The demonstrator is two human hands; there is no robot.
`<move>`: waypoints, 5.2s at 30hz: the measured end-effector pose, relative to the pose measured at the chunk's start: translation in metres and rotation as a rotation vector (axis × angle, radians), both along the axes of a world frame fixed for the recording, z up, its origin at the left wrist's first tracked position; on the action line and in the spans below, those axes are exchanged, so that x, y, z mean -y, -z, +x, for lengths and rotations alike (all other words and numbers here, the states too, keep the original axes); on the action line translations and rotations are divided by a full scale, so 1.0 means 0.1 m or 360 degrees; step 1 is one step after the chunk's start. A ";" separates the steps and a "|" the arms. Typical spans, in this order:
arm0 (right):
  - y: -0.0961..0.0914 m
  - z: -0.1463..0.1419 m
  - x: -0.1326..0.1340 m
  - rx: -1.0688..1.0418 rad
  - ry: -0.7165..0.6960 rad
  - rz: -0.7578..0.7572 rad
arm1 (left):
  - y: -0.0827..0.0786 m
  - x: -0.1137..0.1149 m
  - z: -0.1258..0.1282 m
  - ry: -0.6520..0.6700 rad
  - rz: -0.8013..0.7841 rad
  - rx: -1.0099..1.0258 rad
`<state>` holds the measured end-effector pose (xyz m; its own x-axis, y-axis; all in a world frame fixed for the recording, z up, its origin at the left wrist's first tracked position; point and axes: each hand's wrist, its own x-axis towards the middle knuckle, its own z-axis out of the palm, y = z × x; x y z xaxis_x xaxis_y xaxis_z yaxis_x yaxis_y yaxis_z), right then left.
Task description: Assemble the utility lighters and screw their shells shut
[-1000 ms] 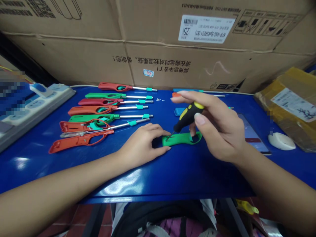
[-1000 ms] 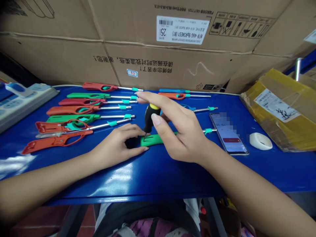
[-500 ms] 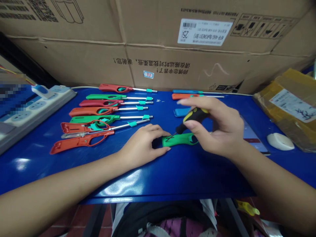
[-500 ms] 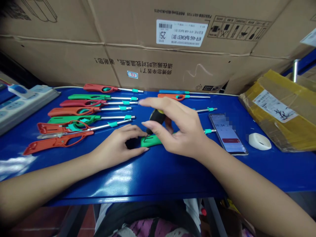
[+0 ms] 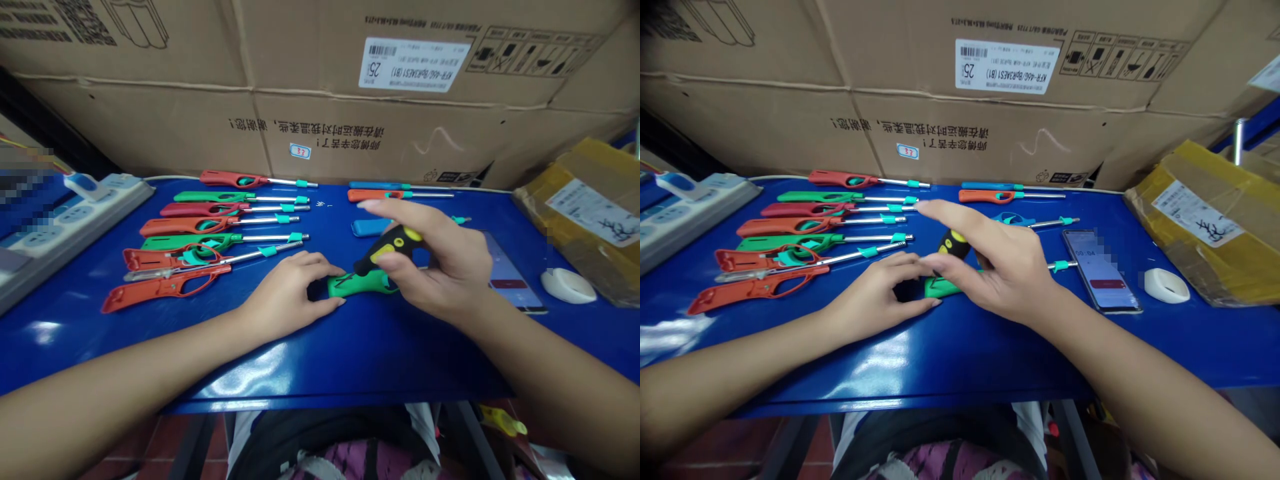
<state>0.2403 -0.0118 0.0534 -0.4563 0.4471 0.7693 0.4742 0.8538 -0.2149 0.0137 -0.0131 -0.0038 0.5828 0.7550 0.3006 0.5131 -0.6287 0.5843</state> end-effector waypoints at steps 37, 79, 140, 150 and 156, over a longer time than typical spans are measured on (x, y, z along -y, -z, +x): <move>-0.06 -0.01 0.08 0.0147 -0.0063 0.0005 | -0.01 0.00 0.00 -0.0007 -0.0053 0.0006; -0.01 -0.06 0.06 -0.0086 -0.0158 -0.0387 | -0.01 0.00 0.01 -0.0009 -0.0069 -0.0007; 0.00 -0.07 0.04 -0.0018 -0.0151 0.0064 | 0.00 0.00 0.00 -0.0005 -0.0025 -0.0007; 0.00 -0.05 0.04 -0.0044 -0.0145 -0.0216 | 0.01 0.00 0.01 0.0006 -0.0051 0.0006; -0.03 -0.06 0.03 -0.0029 0.0028 0.0213 | -0.01 0.00 0.01 0.0002 -0.0066 -0.0002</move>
